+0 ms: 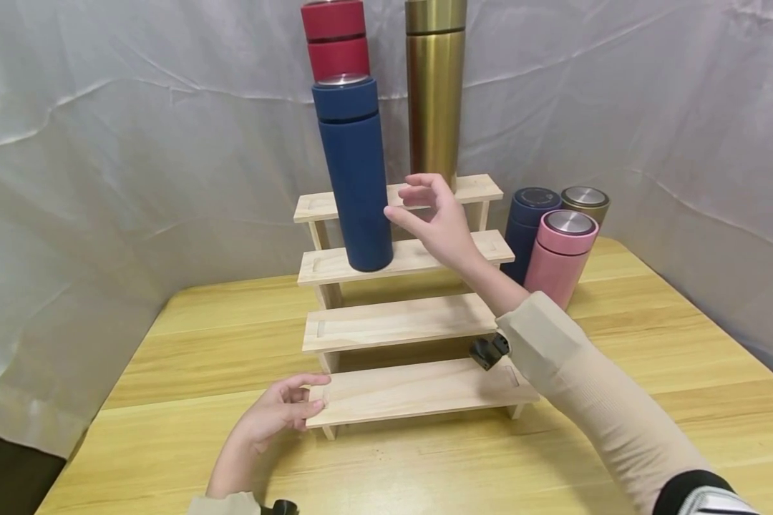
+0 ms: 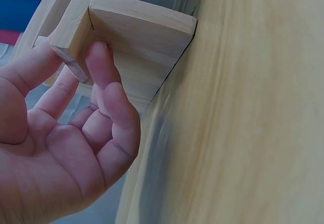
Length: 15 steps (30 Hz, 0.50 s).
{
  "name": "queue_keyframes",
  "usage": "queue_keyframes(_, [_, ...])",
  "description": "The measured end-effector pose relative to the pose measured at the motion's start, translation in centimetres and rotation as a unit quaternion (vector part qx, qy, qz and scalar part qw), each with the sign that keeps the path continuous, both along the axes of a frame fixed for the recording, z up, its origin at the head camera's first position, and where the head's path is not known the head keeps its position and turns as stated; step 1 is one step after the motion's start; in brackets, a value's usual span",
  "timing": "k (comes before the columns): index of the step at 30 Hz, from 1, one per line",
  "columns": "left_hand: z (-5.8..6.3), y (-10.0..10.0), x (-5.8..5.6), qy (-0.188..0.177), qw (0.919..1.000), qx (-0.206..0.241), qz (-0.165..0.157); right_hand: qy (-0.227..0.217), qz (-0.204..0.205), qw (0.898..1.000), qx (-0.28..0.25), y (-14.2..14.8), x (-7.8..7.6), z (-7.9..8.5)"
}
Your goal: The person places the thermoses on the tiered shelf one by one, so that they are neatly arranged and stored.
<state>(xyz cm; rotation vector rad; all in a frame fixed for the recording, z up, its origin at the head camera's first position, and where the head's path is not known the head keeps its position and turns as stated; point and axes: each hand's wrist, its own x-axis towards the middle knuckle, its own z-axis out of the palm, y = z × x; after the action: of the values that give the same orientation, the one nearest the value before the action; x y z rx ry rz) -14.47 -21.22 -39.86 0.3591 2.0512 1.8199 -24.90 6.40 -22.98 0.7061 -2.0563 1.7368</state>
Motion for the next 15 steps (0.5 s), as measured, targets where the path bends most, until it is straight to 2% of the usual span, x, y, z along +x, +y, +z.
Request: queue_keyframes(15, [-0.2, -0.1, -0.1, 0.002, 0.9999, 0.014, -0.008, 0.026, -0.016, 0.999, -0.021, 1.4, 1.4, -1.9])
